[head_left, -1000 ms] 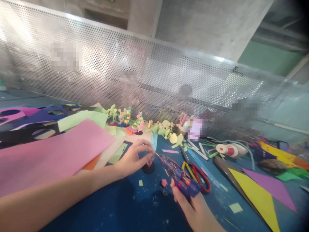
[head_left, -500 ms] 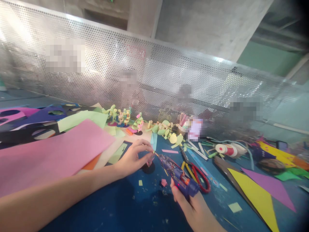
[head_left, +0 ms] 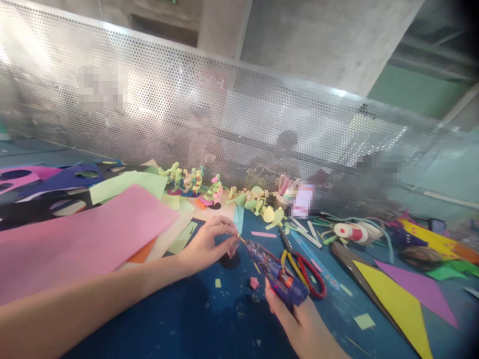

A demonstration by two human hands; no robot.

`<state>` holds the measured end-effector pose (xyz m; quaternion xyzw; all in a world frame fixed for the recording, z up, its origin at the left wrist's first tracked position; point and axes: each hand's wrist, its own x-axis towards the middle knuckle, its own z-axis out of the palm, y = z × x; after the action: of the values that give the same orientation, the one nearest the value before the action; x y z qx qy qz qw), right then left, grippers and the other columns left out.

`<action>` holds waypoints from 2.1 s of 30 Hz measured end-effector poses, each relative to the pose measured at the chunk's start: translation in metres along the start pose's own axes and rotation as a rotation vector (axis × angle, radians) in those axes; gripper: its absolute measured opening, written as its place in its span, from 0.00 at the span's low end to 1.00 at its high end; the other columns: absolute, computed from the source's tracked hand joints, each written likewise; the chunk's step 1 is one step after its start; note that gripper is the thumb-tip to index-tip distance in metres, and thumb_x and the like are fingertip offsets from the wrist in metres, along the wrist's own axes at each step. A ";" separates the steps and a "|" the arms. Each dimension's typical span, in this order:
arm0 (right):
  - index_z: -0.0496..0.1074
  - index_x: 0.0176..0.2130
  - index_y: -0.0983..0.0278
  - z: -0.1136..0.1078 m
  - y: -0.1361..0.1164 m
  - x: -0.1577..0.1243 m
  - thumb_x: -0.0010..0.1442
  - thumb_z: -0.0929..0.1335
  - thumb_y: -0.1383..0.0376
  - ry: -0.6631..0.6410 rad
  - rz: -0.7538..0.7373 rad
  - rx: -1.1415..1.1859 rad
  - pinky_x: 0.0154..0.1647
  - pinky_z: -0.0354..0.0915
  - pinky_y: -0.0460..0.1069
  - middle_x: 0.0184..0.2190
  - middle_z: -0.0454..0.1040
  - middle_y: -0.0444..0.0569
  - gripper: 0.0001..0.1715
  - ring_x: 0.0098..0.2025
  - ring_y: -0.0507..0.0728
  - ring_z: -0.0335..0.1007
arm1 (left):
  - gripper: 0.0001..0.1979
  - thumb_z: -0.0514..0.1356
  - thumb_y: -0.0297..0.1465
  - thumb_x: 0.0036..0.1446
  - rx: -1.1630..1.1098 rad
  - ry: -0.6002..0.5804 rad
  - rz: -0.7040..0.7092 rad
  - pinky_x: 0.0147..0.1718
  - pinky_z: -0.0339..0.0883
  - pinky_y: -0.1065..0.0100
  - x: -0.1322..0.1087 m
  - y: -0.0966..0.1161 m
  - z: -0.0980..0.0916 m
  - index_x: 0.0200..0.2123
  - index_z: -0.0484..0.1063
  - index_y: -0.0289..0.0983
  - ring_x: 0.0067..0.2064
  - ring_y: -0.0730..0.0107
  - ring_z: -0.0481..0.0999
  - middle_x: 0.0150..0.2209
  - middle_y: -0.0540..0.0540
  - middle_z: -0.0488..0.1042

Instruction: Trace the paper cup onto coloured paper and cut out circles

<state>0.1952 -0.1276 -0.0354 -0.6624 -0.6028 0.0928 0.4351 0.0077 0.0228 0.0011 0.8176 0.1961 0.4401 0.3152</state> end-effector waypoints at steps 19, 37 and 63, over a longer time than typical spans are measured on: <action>0.74 0.42 0.64 -0.001 -0.003 0.002 0.57 0.61 0.44 -0.008 -0.007 0.008 0.54 0.64 0.57 0.35 0.75 0.56 0.30 0.48 0.66 0.70 | 0.09 0.55 0.31 0.60 0.053 0.002 0.019 0.44 0.69 0.63 0.000 -0.001 -0.001 0.31 0.74 0.37 0.41 0.68 0.72 0.38 0.45 0.68; 0.74 0.43 0.65 -0.007 -0.004 0.003 0.57 0.61 0.43 -0.023 -0.022 -0.048 0.52 0.65 0.58 0.33 0.76 0.56 0.32 0.42 0.65 0.73 | 0.11 0.55 0.32 0.60 -0.002 -0.008 -0.001 0.40 0.71 0.66 0.000 -0.002 0.000 0.30 0.75 0.37 0.39 0.70 0.71 0.38 0.45 0.67; 0.74 0.46 0.68 -0.006 -0.015 0.005 0.53 0.61 0.39 -0.052 0.074 0.046 0.59 0.56 0.63 0.48 0.72 0.62 0.39 0.54 0.70 0.64 | 0.11 0.55 0.30 0.60 0.069 -0.002 0.027 0.47 0.65 0.64 0.001 -0.001 -0.001 0.29 0.75 0.37 0.42 0.68 0.71 0.38 0.45 0.69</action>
<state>0.1899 -0.1276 -0.0194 -0.6716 -0.5866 0.1400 0.4305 0.0069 0.0247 0.0011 0.8310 0.1997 0.4363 0.2813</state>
